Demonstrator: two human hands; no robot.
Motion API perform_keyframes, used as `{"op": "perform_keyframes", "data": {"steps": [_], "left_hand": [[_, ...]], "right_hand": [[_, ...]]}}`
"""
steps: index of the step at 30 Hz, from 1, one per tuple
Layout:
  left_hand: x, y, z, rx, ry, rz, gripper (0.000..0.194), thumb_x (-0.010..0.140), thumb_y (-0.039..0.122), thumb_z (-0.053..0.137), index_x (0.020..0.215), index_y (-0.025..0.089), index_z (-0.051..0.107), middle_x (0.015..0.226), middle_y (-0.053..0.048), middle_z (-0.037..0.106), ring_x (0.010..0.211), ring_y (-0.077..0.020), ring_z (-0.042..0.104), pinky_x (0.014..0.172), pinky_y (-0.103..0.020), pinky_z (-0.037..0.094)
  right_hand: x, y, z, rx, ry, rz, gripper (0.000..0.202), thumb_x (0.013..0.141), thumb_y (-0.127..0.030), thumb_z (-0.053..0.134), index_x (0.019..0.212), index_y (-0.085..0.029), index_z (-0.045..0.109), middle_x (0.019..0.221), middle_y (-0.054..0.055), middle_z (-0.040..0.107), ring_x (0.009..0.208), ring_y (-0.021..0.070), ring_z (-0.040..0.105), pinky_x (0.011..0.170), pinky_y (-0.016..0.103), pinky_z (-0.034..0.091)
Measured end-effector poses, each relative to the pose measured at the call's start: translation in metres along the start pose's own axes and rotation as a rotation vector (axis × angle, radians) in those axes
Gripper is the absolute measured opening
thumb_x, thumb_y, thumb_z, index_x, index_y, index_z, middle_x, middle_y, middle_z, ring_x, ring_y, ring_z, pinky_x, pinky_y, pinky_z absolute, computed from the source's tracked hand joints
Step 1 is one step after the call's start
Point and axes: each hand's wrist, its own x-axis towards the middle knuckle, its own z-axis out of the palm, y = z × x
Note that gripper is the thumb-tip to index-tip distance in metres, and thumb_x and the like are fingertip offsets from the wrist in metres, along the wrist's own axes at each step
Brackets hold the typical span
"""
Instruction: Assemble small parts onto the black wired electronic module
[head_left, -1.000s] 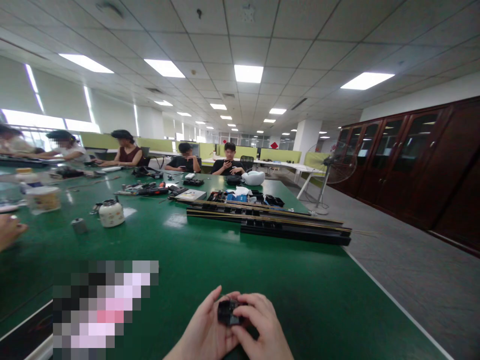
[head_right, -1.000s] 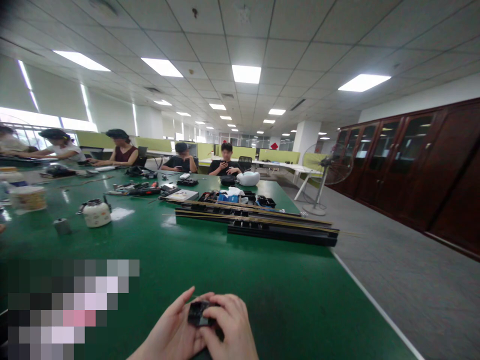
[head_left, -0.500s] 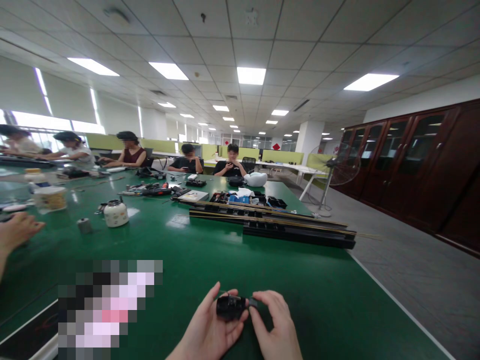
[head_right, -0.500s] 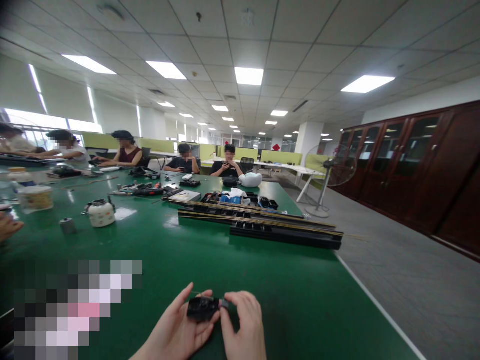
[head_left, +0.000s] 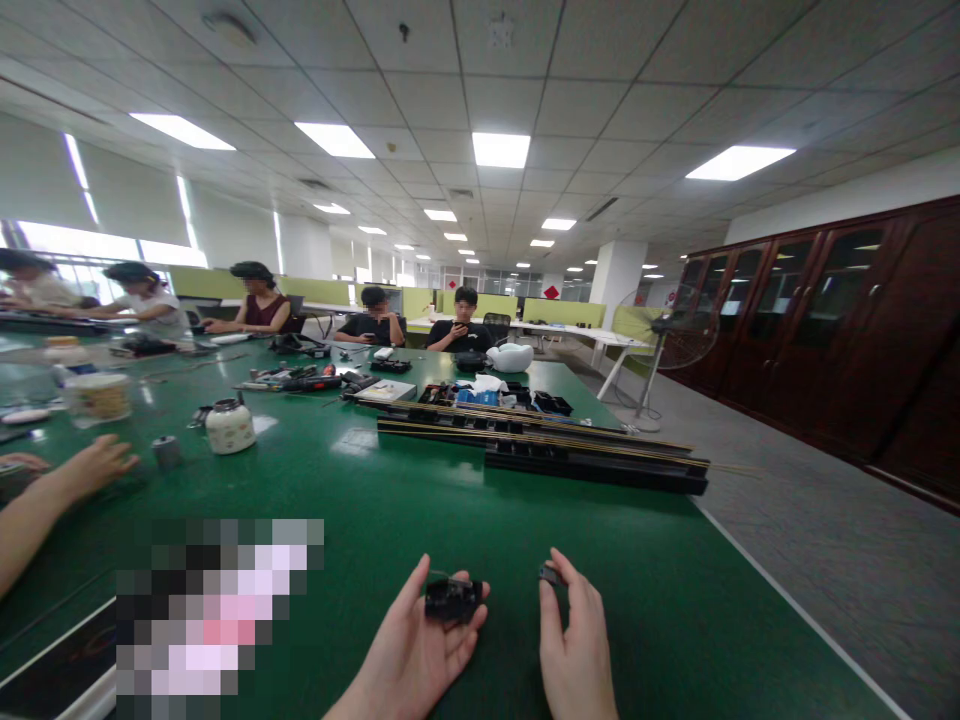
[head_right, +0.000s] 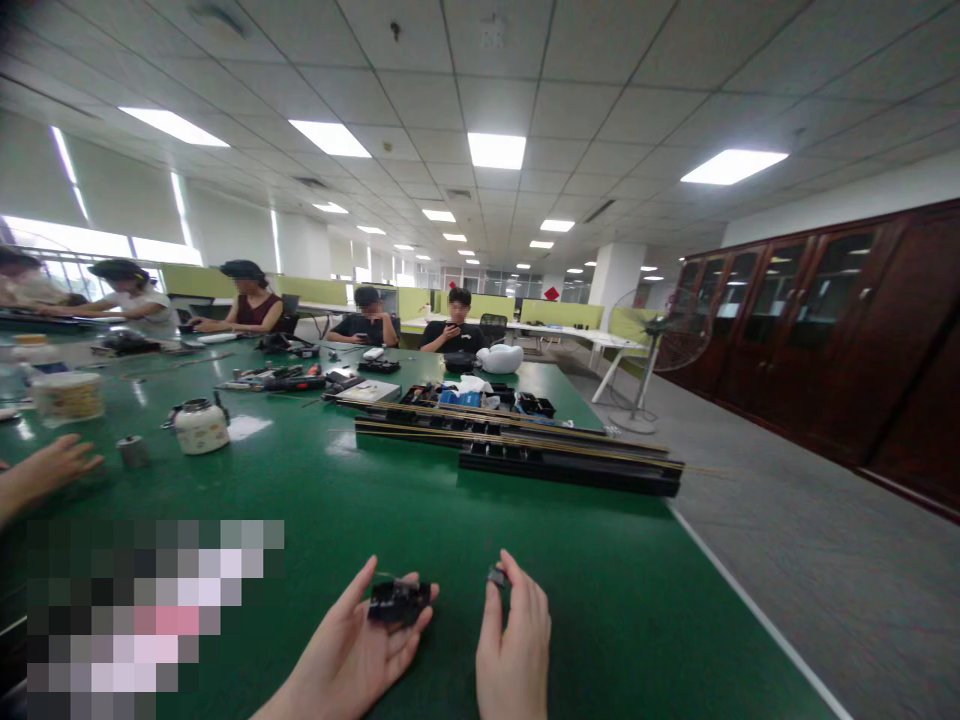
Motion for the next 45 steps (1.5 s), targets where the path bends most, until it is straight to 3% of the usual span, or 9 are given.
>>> {"op": "perform_keyframes", "data": {"steps": [5, 11, 14, 17, 25, 30, 35, 45], "left_hand": [[0.001, 0.001, -0.002, -0.006, -0.039, -0.011, 0.036, 0.07, 0.043, 0.058, 0.09, 0.012, 0.056, 0.096, -0.017, 0.067, 0.074, -0.0222, 0.065, 0.066, -0.029, 0.047], [0.001, -0.003, -0.001, 0.016, -0.038, -0.03, 0.034, 0.072, 0.043, 0.056, 0.088, 0.013, 0.059, 0.082, -0.013, 0.069, 0.069, -0.0202, 0.065, 0.069, -0.029, 0.046], [0.0, -0.006, 0.001, 0.035, -0.047, -0.064, 0.031, 0.073, 0.042, 0.056, 0.085, 0.013, 0.06, 0.072, -0.008, 0.068, 0.063, -0.0184, 0.064, 0.067, -0.029, 0.045], [-0.001, -0.008, 0.002, 0.051, -0.061, -0.086, 0.029, 0.072, 0.042, 0.057, 0.083, 0.015, 0.06, 0.069, -0.006, 0.068, 0.064, -0.0188, 0.064, 0.066, -0.029, 0.044], [-0.005, -0.009, 0.005, 0.061, -0.1, -0.099, 0.03, 0.075, 0.042, 0.053, 0.081, 0.013, 0.061, 0.067, -0.007, 0.068, 0.061, -0.0183, 0.064, 0.061, -0.026, 0.042], [-0.004, -0.011, 0.005, 0.029, -0.149, -0.087, 0.027, 0.077, 0.04, 0.051, 0.077, 0.014, 0.058, 0.066, -0.005, 0.066, 0.059, -0.0155, 0.062, 0.06, -0.024, 0.042], [-0.002, -0.013, 0.007, 0.053, -0.088, -0.078, 0.028, 0.078, 0.041, 0.048, 0.075, 0.014, 0.056, 0.064, -0.005, 0.065, 0.057, -0.0143, 0.061, 0.059, -0.023, 0.042], [-0.003, -0.013, 0.008, 0.068, -0.055, -0.073, 0.029, 0.077, 0.043, 0.049, 0.073, 0.015, 0.055, 0.063, -0.005, 0.065, 0.057, -0.0145, 0.061, 0.059, -0.023, 0.042]], "right_hand": [[-0.004, -0.006, 0.002, -0.003, -0.029, -0.095, 0.024, 0.083, -0.036, 0.046, 0.099, -0.021, 0.057, 0.097, 0.008, 0.063, 0.093, 0.0226, 0.056, 0.081, 0.038, 0.045], [-0.008, -0.024, -0.001, 0.0, -0.198, -0.315, 0.012, 0.077, -0.029, 0.057, 0.088, -0.024, 0.059, 0.087, 0.003, 0.065, 0.087, 0.0197, 0.058, 0.077, 0.033, 0.047], [-0.008, -0.032, -0.003, 0.027, -0.289, -0.45, 0.013, 0.074, -0.023, 0.06, 0.087, -0.025, 0.059, 0.083, 0.001, 0.065, 0.081, 0.0175, 0.059, 0.074, 0.03, 0.048], [-0.007, -0.036, -0.005, 0.049, -0.282, -0.514, 0.02, 0.073, -0.019, 0.061, 0.092, -0.025, 0.058, 0.085, 0.0, 0.066, 0.08, 0.0171, 0.059, 0.074, 0.03, 0.047], [-0.007, -0.041, -0.006, 0.071, -0.312, -0.562, 0.017, 0.073, -0.018, 0.061, 0.089, -0.026, 0.058, 0.083, -0.001, 0.066, 0.081, 0.0173, 0.058, 0.077, 0.032, 0.046], [-0.01, -0.037, -0.003, -0.011, -0.36, -0.47, 0.025, 0.069, -0.016, 0.064, 0.09, -0.029, 0.061, 0.098, -0.001, 0.064, 0.094, 0.0185, 0.056, 0.083, 0.033, 0.044], [-0.009, -0.035, -0.004, -0.045, -0.466, -0.417, 0.027, 0.069, -0.014, 0.063, 0.091, -0.03, 0.06, 0.103, -0.003, 0.062, 0.099, 0.0182, 0.053, 0.087, 0.033, 0.042], [-0.008, -0.034, -0.004, -0.054, -0.474, -0.454, 0.027, 0.07, -0.013, 0.06, 0.091, -0.029, 0.059, 0.106, -0.002, 0.062, 0.1, 0.0185, 0.053, 0.089, 0.035, 0.04]]}}
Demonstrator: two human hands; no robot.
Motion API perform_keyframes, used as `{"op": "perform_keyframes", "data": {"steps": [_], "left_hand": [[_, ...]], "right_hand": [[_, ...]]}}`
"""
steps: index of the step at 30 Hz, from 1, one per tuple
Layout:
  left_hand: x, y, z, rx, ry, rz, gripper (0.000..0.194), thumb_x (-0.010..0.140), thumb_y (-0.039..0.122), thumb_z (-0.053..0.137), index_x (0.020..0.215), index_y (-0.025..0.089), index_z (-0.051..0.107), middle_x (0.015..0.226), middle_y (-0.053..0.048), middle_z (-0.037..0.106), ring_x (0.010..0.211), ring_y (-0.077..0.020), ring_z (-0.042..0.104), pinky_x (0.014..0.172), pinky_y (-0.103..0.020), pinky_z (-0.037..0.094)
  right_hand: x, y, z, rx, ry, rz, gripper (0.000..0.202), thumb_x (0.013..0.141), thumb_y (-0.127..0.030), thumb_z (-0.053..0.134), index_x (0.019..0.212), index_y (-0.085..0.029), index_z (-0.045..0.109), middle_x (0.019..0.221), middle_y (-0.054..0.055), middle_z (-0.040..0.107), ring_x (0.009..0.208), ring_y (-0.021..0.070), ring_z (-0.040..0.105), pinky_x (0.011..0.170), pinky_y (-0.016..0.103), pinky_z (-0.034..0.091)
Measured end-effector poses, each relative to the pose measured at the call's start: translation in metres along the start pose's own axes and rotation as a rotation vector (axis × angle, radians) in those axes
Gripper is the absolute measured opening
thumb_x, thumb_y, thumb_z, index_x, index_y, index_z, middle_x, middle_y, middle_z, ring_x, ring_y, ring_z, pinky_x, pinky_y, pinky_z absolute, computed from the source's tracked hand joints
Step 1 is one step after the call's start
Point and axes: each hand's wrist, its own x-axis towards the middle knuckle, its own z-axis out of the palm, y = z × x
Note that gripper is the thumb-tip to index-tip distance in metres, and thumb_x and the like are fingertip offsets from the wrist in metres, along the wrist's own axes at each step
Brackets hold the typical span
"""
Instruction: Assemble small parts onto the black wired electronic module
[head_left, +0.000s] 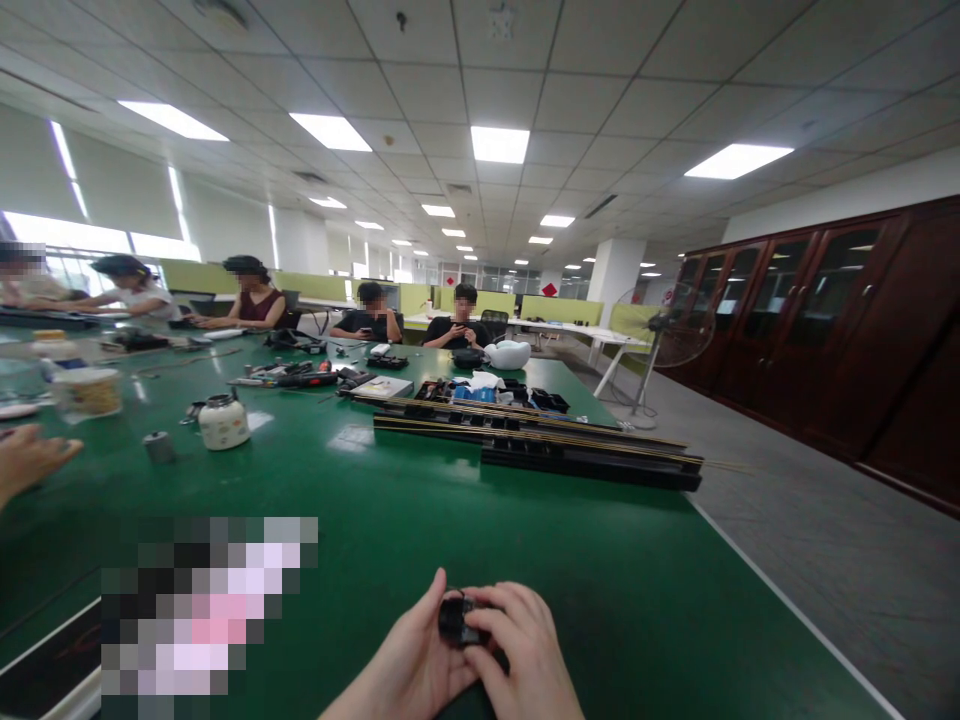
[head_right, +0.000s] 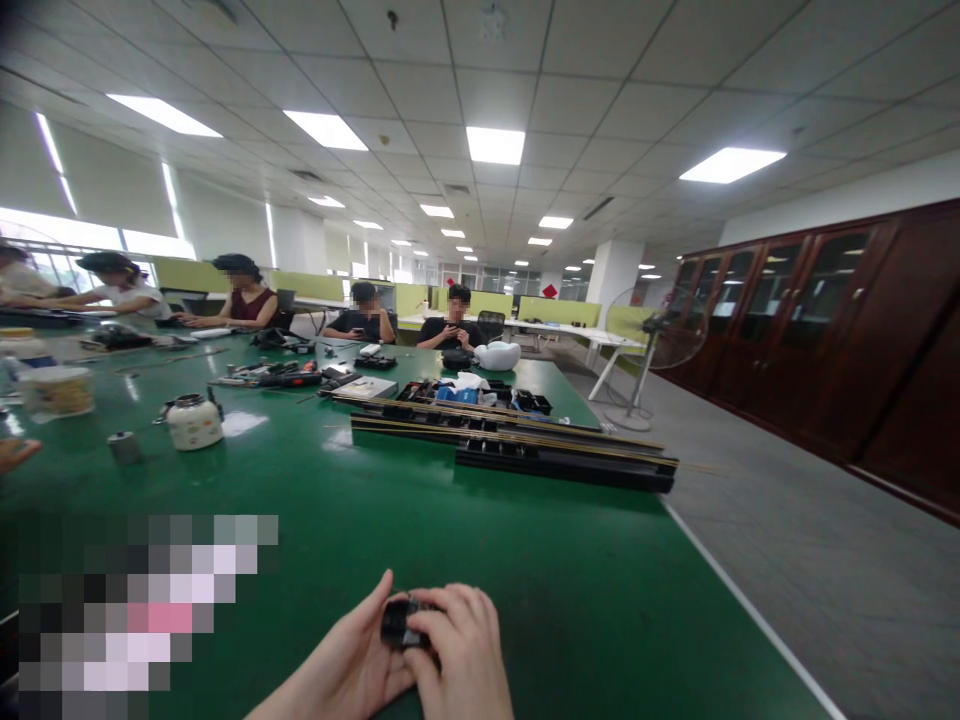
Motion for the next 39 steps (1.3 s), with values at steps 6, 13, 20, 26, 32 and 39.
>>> {"op": "perform_keyframes", "data": {"steps": [6, 13, 20, 26, 32, 39], "left_hand": [[-0.0005, 0.0018, -0.0006, 0.008, -0.016, -0.011, 0.03, 0.074, 0.044, 0.053, 0.076, 0.015, 0.058, 0.069, -0.007, 0.067, 0.068, -0.0194, 0.065, 0.061, -0.025, 0.043], [0.0005, 0.0021, -0.0025, 0.008, -0.025, -0.006, 0.029, 0.073, 0.045, 0.054, 0.076, 0.016, 0.057, 0.069, -0.007, 0.067, 0.066, -0.0189, 0.064, 0.06, -0.024, 0.042], [-0.0004, 0.0023, -0.0018, 0.007, -0.029, -0.006, 0.027, 0.073, 0.043, 0.055, 0.074, 0.016, 0.056, 0.068, -0.007, 0.067, 0.064, -0.0193, 0.064, 0.057, -0.023, 0.041], [-0.0022, 0.0019, -0.0016, 0.001, -0.068, -0.011, 0.028, 0.074, 0.043, 0.053, 0.075, 0.015, 0.058, 0.068, -0.007, 0.067, 0.064, -0.0191, 0.064, 0.058, -0.023, 0.041], [-0.0019, 0.0021, -0.0016, -0.002, -0.084, -0.017, 0.028, 0.076, 0.042, 0.052, 0.074, 0.015, 0.059, 0.068, -0.007, 0.067, 0.064, -0.0186, 0.064, 0.059, -0.024, 0.042], [-0.0013, 0.0025, -0.0018, 0.006, -0.085, -0.019, 0.028, 0.075, 0.043, 0.052, 0.074, 0.016, 0.059, 0.069, -0.007, 0.067, 0.066, -0.0188, 0.064, 0.059, -0.024, 0.042]], "right_hand": [[0.0018, -0.0035, -0.0037, 0.032, 0.029, -0.023, 0.027, 0.067, -0.012, 0.06, 0.089, -0.028, 0.058, 0.104, -0.002, 0.064, 0.096, 0.0187, 0.056, 0.086, 0.035, 0.042], [0.0023, -0.0015, -0.0032, 0.032, 0.043, -0.042, 0.026, 0.068, -0.013, 0.06, 0.089, -0.027, 0.058, 0.103, -0.001, 0.064, 0.095, 0.0181, 0.057, 0.083, 0.033, 0.045], [0.0013, -0.0015, -0.0018, 0.04, 0.008, -0.018, 0.027, 0.066, -0.011, 0.06, 0.089, -0.026, 0.057, 0.106, 0.0, 0.062, 0.097, 0.0188, 0.056, 0.085, 0.035, 0.044], [0.0013, -0.0016, -0.0018, 0.04, 0.024, -0.029, 0.029, 0.064, -0.01, 0.059, 0.088, -0.026, 0.057, 0.104, 0.0, 0.063, 0.096, 0.0196, 0.057, 0.084, 0.035, 0.044], [0.0028, -0.0024, -0.0026, 0.033, 0.041, -0.031, 0.025, 0.066, -0.012, 0.059, 0.086, -0.026, 0.057, 0.103, 0.0, 0.064, 0.095, 0.0192, 0.057, 0.083, 0.034, 0.045], [0.0026, -0.0017, -0.0018, 0.024, 0.075, -0.05, 0.029, 0.062, -0.01, 0.062, 0.085, -0.027, 0.058, 0.101, -0.002, 0.064, 0.093, 0.0179, 0.058, 0.081, 0.032, 0.045]]}}
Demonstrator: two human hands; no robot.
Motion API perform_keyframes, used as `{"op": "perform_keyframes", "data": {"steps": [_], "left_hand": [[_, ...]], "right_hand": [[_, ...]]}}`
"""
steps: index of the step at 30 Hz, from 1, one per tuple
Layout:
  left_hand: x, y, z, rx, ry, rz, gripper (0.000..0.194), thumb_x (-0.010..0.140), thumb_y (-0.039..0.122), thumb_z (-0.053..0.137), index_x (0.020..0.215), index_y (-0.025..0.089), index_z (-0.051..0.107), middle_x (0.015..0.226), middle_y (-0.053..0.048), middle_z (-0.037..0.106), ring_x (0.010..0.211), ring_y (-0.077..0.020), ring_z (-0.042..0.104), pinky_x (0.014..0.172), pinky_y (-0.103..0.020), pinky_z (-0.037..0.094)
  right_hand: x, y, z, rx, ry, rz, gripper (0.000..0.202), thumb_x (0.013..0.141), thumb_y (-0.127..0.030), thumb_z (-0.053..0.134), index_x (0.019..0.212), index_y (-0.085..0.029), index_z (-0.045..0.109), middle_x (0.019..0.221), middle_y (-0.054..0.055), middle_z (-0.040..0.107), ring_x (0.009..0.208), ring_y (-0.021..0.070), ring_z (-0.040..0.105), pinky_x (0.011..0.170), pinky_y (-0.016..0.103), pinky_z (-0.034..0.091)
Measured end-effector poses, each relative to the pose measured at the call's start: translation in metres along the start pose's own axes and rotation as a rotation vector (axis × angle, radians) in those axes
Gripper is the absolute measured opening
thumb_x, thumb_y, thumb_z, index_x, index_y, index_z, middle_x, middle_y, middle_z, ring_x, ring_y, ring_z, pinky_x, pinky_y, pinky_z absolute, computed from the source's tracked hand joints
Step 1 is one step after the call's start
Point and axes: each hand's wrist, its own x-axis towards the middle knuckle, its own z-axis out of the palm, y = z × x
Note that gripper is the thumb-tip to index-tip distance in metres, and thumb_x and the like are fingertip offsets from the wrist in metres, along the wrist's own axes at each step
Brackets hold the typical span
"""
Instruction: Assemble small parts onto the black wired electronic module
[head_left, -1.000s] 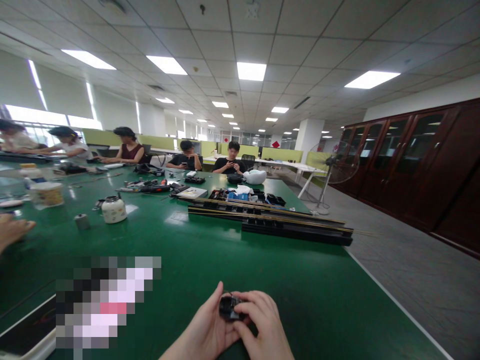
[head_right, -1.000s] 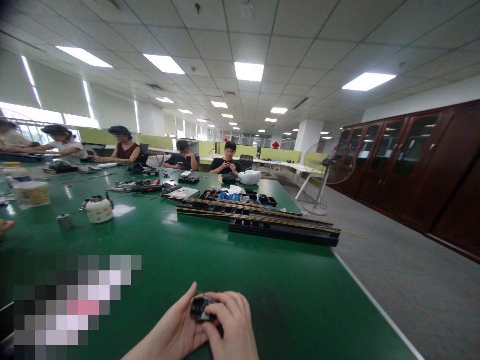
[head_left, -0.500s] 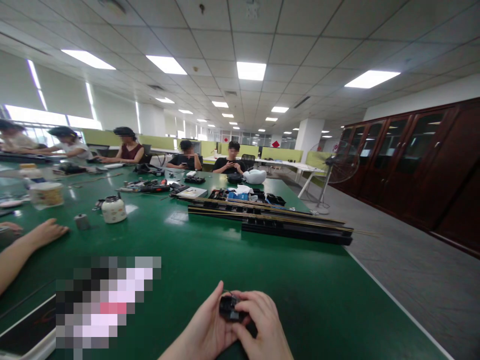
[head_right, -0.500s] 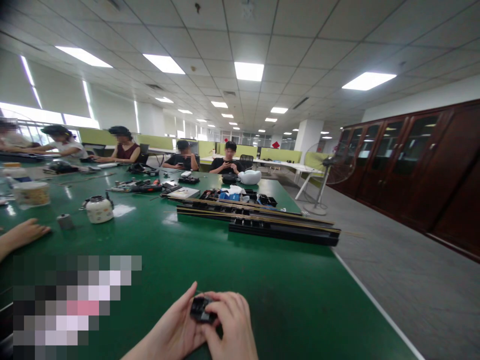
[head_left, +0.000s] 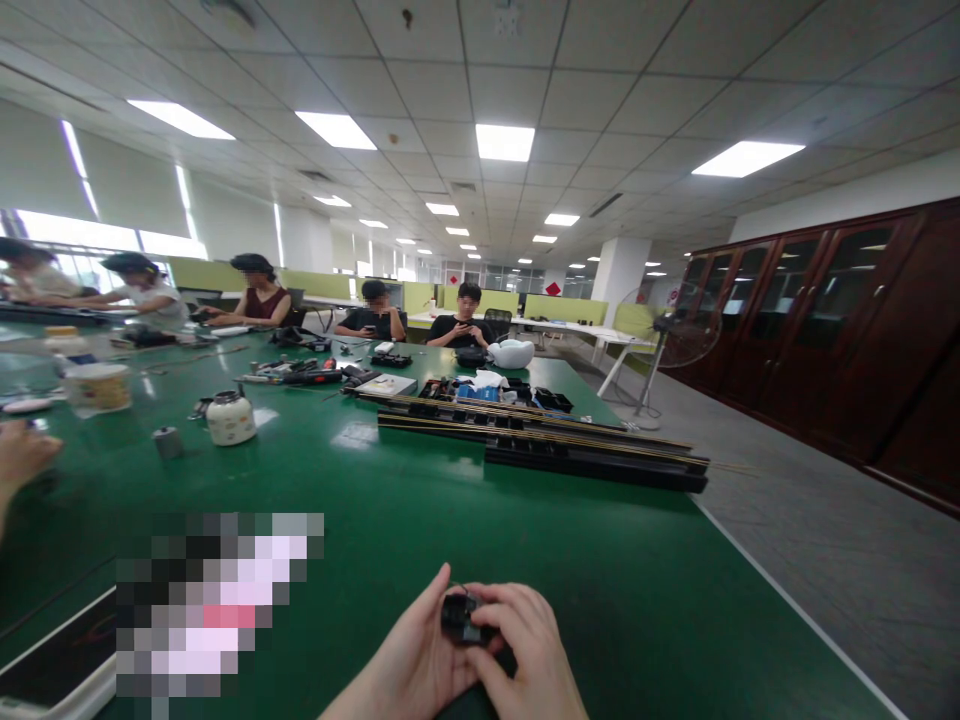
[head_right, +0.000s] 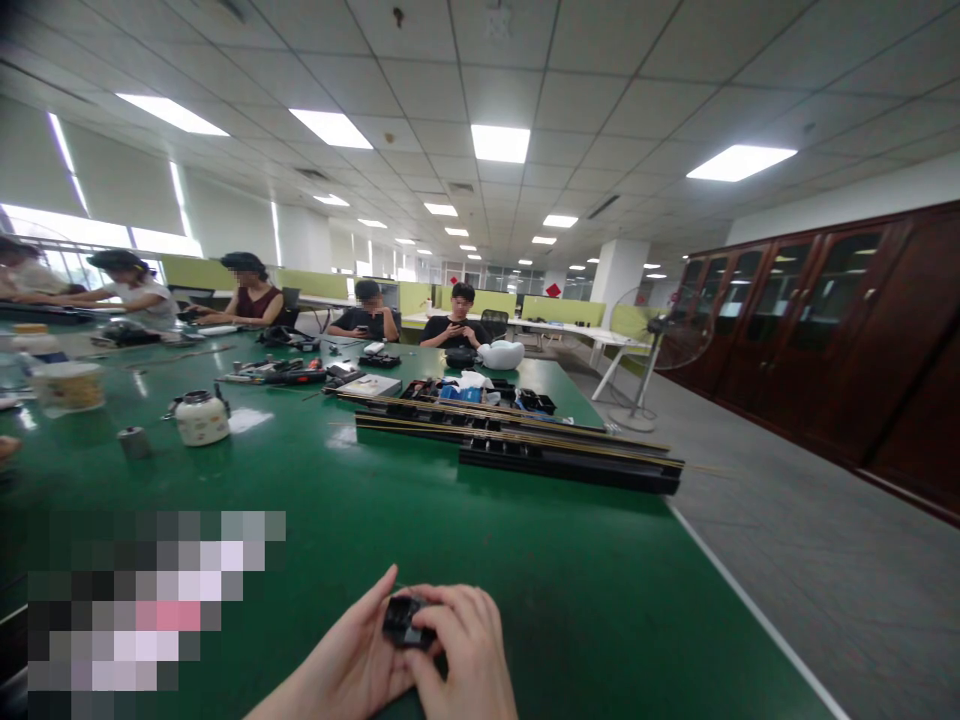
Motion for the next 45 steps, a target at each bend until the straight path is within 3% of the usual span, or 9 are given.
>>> {"op": "perform_keyframes", "data": {"steps": [6, 15, 20, 31, 37, 41, 45], "left_hand": [[-0.001, 0.0, 0.0, 0.011, 0.009, 0.001, 0.028, 0.076, 0.042, 0.052, 0.076, 0.016, 0.059, 0.07, -0.006, 0.066, 0.067, -0.0178, 0.064, 0.061, -0.024, 0.042], [0.0, 0.002, 0.001, 0.019, 0.11, 0.049, 0.027, 0.074, 0.041, 0.054, 0.079, 0.015, 0.059, 0.074, -0.007, 0.068, 0.068, -0.0182, 0.064, 0.069, -0.028, 0.045], [0.001, 0.004, -0.006, 0.026, 0.101, 0.064, 0.032, 0.072, 0.043, 0.056, 0.088, 0.015, 0.058, 0.081, -0.009, 0.069, 0.068, -0.0184, 0.065, 0.072, -0.03, 0.045], [0.002, 0.008, -0.01, -0.001, 0.102, 0.105, 0.038, 0.071, 0.045, 0.057, 0.095, 0.016, 0.052, 0.096, -0.016, 0.066, 0.075, -0.0221, 0.066, 0.068, -0.029, 0.046], [0.002, 0.009, -0.011, -0.011, 0.111, 0.099, 0.039, 0.07, 0.045, 0.058, 0.095, 0.016, 0.051, 0.097, -0.016, 0.066, 0.073, -0.0218, 0.066, 0.067, -0.029, 0.046], [0.002, 0.01, -0.01, -0.01, 0.105, 0.101, 0.038, 0.07, 0.045, 0.058, 0.094, 0.016, 0.053, 0.096, -0.016, 0.066, 0.075, -0.0219, 0.066, 0.069, -0.029, 0.046], [0.001, 0.009, -0.009, -0.023, 0.081, 0.117, 0.033, 0.073, 0.042, 0.056, 0.091, 0.015, 0.055, 0.087, -0.014, 0.068, 0.072, -0.0202, 0.066, 0.072, -0.03, 0.046]], "right_hand": [[0.0, 0.0, 0.0, 0.004, -0.025, -0.002, 0.024, 0.066, -0.012, 0.06, 0.085, -0.027, 0.058, 0.102, 0.0, 0.063, 0.094, 0.0194, 0.057, 0.082, 0.034, 0.045], [-0.003, -0.001, -0.001, 0.0, 0.072, 0.007, 0.016, 0.076, -0.018, 0.056, 0.09, -0.025, 0.055, 0.098, 0.001, 0.064, 0.094, 0.0183, 0.057, 0.088, 0.036, 0.043], [-0.008, 0.005, 0.003, -0.009, 0.145, 0.108, 0.015, 0.079, -0.021, 0.053, 0.094, -0.024, 0.054, 0.091, 0.003, 0.064, 0.089, 0.018, 0.058, 0.084, 0.035, 0.046], [-0.01, 0.023, 0.007, -0.017, 0.294, 0.359, 0.022, 0.085, -0.029, 0.041, 0.103, -0.022, 0.053, 0.097, 0.007, 0.063, 0.091, 0.0199, 0.058, 0.077, 0.033, 0.048], [-0.01, 0.021, 0.008, -0.01, 0.352, 0.452, 0.028, 0.086, -0.033, 0.04, 0.107, -0.02, 0.051, 0.099, 0.008, 0.062, 0.093, 0.0213, 0.057, 0.079, 0.035, 0.046], [-0.011, 0.016, 0.007, 0.005, 0.297, 0.371, 0.026, 0.083, -0.031, 0.047, 0.107, -0.021, 0.051, 0.098, 0.006, 0.062, 0.093, 0.0201, 0.057, 0.08, 0.034, 0.047], [-0.009, 0.008, 0.006, 0.028, 0.156, 0.205, 0.016, 0.08, -0.025, 0.053, 0.096, -0.025, 0.056, 0.094, 0.003, 0.063, 0.092, 0.0193, 0.056, 0.081, 0.034, 0.047]]}}
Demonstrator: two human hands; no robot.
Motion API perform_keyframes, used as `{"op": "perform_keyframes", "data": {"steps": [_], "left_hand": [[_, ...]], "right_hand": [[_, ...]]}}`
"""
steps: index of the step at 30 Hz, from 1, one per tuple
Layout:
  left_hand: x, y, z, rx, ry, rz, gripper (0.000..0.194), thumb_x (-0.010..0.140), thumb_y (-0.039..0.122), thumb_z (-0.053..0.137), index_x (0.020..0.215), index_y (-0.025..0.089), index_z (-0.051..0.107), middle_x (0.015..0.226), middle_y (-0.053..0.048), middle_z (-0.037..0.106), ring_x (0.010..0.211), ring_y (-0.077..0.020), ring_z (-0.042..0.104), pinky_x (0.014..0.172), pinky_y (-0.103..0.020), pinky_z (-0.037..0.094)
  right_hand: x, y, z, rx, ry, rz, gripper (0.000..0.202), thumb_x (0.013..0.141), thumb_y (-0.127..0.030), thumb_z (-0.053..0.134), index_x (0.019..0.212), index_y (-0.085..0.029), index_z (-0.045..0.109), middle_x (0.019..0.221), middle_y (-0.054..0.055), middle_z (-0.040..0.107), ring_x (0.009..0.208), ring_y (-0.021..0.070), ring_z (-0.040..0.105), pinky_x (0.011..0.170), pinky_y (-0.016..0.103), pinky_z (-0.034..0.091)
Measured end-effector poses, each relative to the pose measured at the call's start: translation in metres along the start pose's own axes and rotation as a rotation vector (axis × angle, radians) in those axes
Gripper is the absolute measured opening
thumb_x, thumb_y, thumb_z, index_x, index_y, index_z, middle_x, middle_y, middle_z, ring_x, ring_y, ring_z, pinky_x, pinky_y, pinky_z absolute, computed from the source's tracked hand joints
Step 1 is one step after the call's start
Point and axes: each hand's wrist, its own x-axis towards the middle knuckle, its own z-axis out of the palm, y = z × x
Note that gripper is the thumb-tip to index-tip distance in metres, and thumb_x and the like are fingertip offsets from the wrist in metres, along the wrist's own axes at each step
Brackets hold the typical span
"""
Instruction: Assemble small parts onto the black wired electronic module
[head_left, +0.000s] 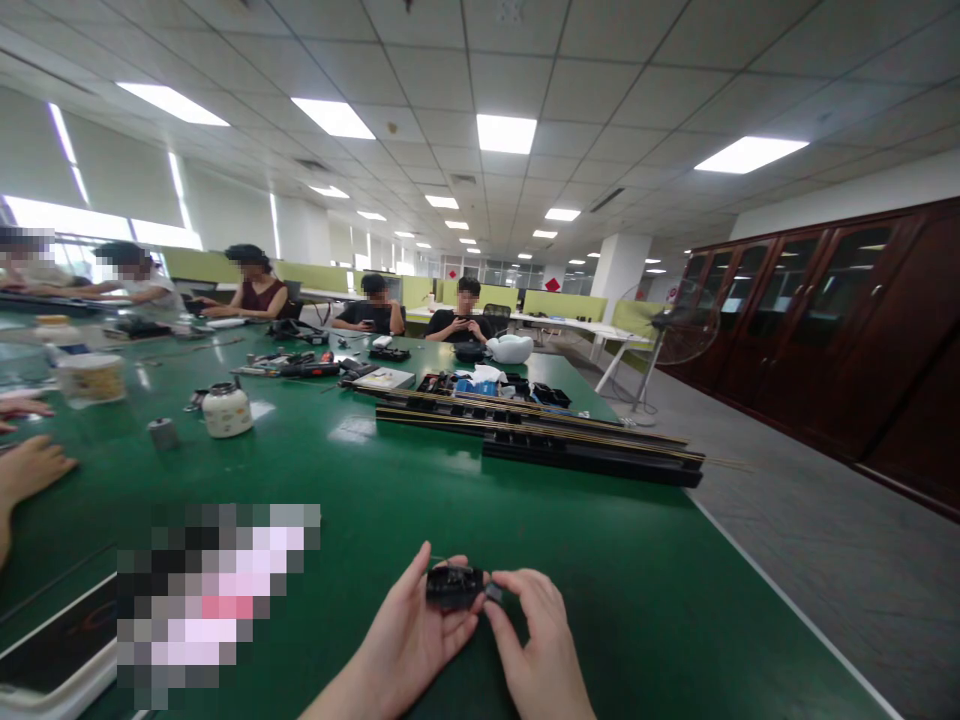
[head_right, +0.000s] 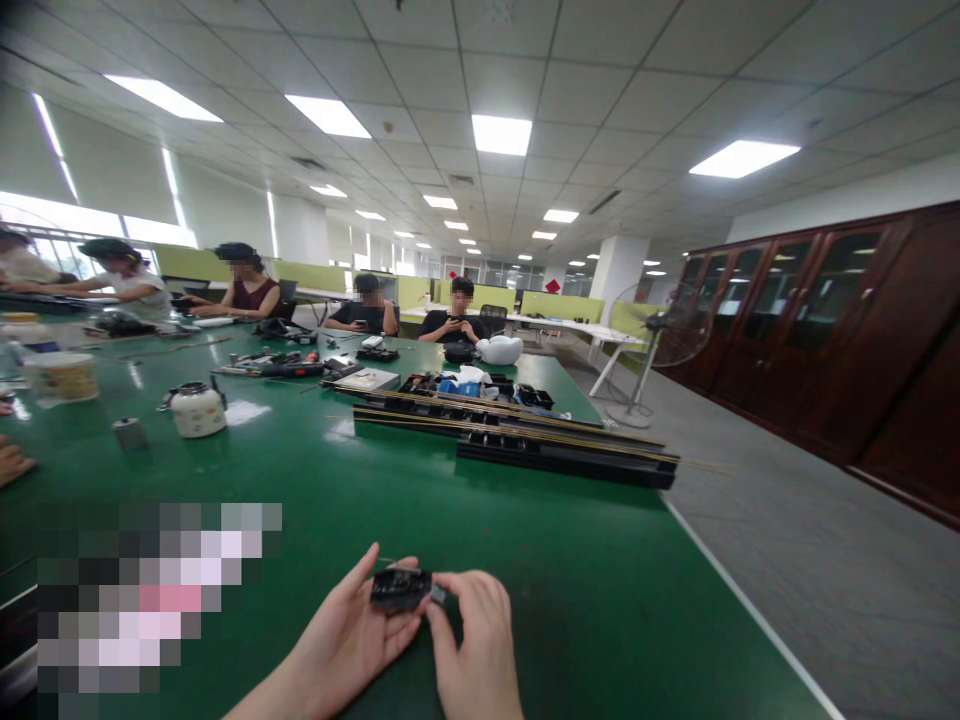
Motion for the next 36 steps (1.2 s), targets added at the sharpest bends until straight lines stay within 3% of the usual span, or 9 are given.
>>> {"op": "perform_keyframes", "data": {"steps": [3, 9, 15, 23, 29, 36], "left_hand": [[0.0, -0.001, 0.001, -0.01, -0.011, -0.004, 0.031, 0.075, 0.042, 0.053, 0.088, 0.014, 0.056, 0.085, -0.014, 0.068, 0.07, -0.0193, 0.065, 0.068, -0.03, 0.046], [0.001, -0.006, 0.0, -0.004, -0.08, -0.026, 0.029, 0.077, 0.04, 0.051, 0.085, 0.014, 0.06, 0.073, -0.007, 0.068, 0.065, -0.0179, 0.063, 0.059, -0.025, 0.043], [0.0, -0.009, 0.002, -0.046, -0.126, -0.053, 0.028, 0.079, 0.037, 0.049, 0.081, 0.012, 0.061, 0.069, -0.004, 0.066, 0.059, -0.0108, 0.059, 0.06, -0.022, 0.042], [0.0, -0.01, 0.001, 0.043, -0.115, -0.08, 0.031, 0.078, 0.041, 0.049, 0.082, 0.013, 0.06, 0.073, -0.006, 0.066, 0.062, -0.0117, 0.06, 0.063, -0.023, 0.042], [-0.002, -0.009, 0.002, 0.061, -0.143, -0.093, 0.03, 0.078, 0.042, 0.049, 0.079, 0.014, 0.06, 0.073, -0.006, 0.067, 0.071, -0.0168, 0.064, 0.066, -0.025, 0.042], [-0.003, -0.008, 0.002, 0.1, -0.148, -0.07, 0.034, 0.076, 0.045, 0.051, 0.088, 0.014, 0.06, 0.082, -0.008, 0.068, 0.077, -0.0202, 0.064, 0.068, -0.027, 0.043]], "right_hand": [[0.001, -0.008, -0.002, 0.042, -0.073, -0.105, 0.018, 0.08, -0.021, 0.055, 0.097, -0.025, 0.055, 0.095, 0.003, 0.063, 0.092, 0.0186, 0.056, 0.082, 0.033, 0.046], [0.004, -0.016, -0.005, 0.075, -0.061, -0.21, 0.019, 0.079, -0.019, 0.055, 0.097, -0.026, 0.054, 0.101, 0.002, 0.062, 0.097, 0.0188, 0.054, 0.086, 0.035, 0.044], [0.004, -0.014, -0.004, -0.005, -0.18, -0.119, 0.022, 0.077, -0.019, 0.057, 0.096, -0.03, 0.058, 0.108, 0.0, 0.059, 0.102, 0.0198, 0.051, 0.09, 0.038, 0.041], [0.004, -0.015, -0.006, -0.039, -0.288, -0.015, 0.024, 0.074, -0.016, 0.06, 0.093, -0.031, 0.06, 0.107, -0.001, 0.059, 0.103, 0.0198, 0.049, 0.09, 0.038, 0.039], [0.004, -0.015, -0.007, 0.036, -0.262, -0.034, 0.036, 0.068, -0.009, 0.061, 0.096, -0.031, 0.058, 0.108, -0.002, 0.059, 0.101, 0.0186, 0.051, 0.088, 0.036, 0.039], [0.004, -0.016, -0.007, 0.08, -0.157, -0.056, 0.042, 0.065, -0.006, 0.058, 0.1, -0.028, 0.056, 0.102, -0.001, 0.062, 0.097, 0.0167, 0.055, 0.086, 0.031, 0.042]]}}
